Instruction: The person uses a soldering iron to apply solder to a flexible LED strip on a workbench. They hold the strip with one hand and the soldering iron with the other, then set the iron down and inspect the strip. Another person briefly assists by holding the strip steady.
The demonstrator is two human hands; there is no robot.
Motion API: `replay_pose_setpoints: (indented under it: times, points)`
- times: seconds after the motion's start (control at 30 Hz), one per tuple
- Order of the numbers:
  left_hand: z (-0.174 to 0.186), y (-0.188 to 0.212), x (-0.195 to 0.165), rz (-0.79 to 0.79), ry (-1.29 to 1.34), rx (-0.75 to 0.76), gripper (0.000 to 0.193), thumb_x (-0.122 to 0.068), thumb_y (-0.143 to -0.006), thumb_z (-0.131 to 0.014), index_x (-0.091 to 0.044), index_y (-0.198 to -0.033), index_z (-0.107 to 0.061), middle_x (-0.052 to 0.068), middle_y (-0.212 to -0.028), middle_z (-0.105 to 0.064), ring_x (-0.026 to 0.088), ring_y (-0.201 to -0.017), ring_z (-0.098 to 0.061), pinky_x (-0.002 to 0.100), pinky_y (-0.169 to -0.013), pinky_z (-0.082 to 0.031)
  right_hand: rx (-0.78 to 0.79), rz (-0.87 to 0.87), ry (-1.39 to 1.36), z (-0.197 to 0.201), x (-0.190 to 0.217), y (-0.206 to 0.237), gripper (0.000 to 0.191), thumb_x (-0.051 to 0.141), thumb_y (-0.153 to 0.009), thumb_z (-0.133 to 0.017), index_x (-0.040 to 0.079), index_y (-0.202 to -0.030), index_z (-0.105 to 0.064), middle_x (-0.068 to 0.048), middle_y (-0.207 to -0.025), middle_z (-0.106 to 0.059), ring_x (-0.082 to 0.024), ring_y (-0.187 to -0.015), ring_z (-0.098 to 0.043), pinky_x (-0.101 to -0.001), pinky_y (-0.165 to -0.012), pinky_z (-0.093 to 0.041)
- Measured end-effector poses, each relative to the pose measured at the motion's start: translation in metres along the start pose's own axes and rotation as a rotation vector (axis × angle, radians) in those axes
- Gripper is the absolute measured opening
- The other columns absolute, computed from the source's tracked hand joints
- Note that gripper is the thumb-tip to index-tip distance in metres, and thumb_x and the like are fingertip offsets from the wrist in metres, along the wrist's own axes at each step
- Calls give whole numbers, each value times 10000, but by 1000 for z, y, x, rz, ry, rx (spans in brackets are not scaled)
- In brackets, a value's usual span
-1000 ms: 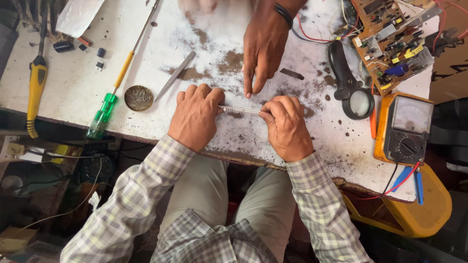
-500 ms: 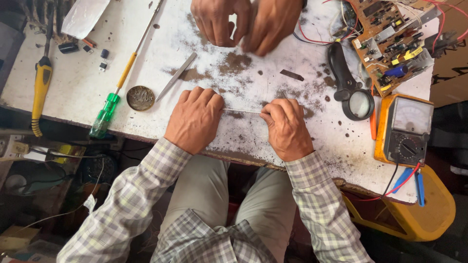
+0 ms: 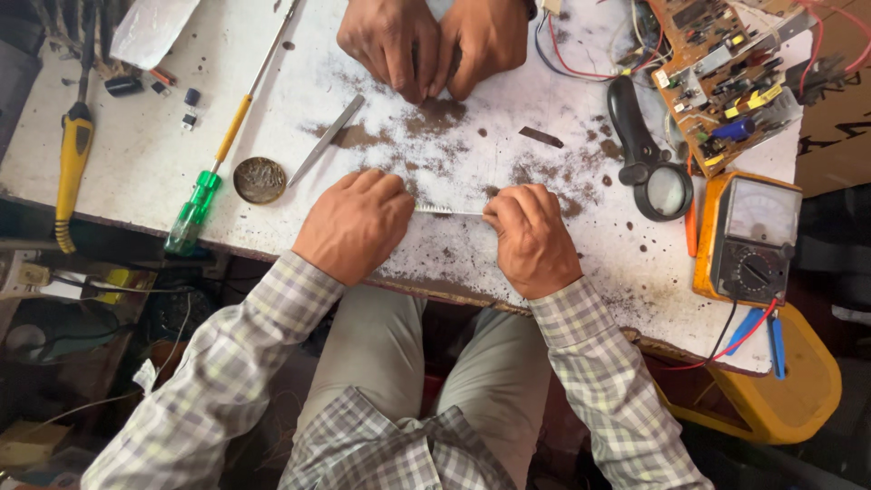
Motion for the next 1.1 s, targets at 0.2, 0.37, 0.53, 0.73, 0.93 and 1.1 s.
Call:
replay_pose_setpoints:
  times: [0.2,0.37,0.53,0.73,0.93,1.1]
  points:
    - [-22,-4,51,343,546,168,161,-150,-860,-678,-23,-954,-707,138,-849,-741,295,-796,-723,410,-724,-570,174,-323,-407,0,-28,-13,100,105,-948,-718,10,-959,-689,-87,-826,-685,-193,-720,-650,-332,-673,-524]
    - [-41,-14,85,523,476,304,186,-240,-818,-760,-66,-879,-786,119,-805,-757,259,-753,-740,391,-724,-578,250,-382,-390,-3,-35,-32,130,163,-859,-781,43,-908,-790,-81,-758,-744,-126,-625,-661,-298,-598,-521]
    - [-43,-13,91,588,462,339,224,-269,-730,-819,-78,-844,-792,115,-790,-759,244,-758,-742,389,-723,-581,301,-427,-359,-9,-35,-30,142,183,-840,-790,64,-915,-806,-89,-752,-749,-149,-601,-659,-311,-583,-517]
    - [-10,-4,74,714,183,310,381,-306,-831,-794,-36,-1064,-664,141,-889,-710,278,-805,-707,412,-704,-575,165,-237,-264,9,-18,-33,123,148,-854,-805,51,-930,-804,-117,-866,-708,-242,-773,-663,-357,-706,-523]
    - [8,4,-5,380,-71,68,200,-192,-963,-643,-59,-1102,-699,142,-1177,-613,257,-1055,-581,417,-875,-474,15,-61,-217,24,14,-25,126,68,-901,-770,37,-1022,-777,-97,-968,-683,-285,-962,-623,-391,-844,-515]
    - [9,7,-34,126,-24,-134,364,-199,-932,-607,-16,-1243,-651,96,-1213,-601,263,-1142,-576,414,-954,-466,2,64,-128,18,31,-19,255,-22,-838,-729,64,-1071,-784,-80,-1003,-653,-284,-999,-609,-405,-890,-514]
Point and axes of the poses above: each hand's wrist, its own y-axis away from the middle knuckle, its own z-axis out of the back of the hand, x = y × z, the point moved 9 cm from there along -y, towards the middle knuckle
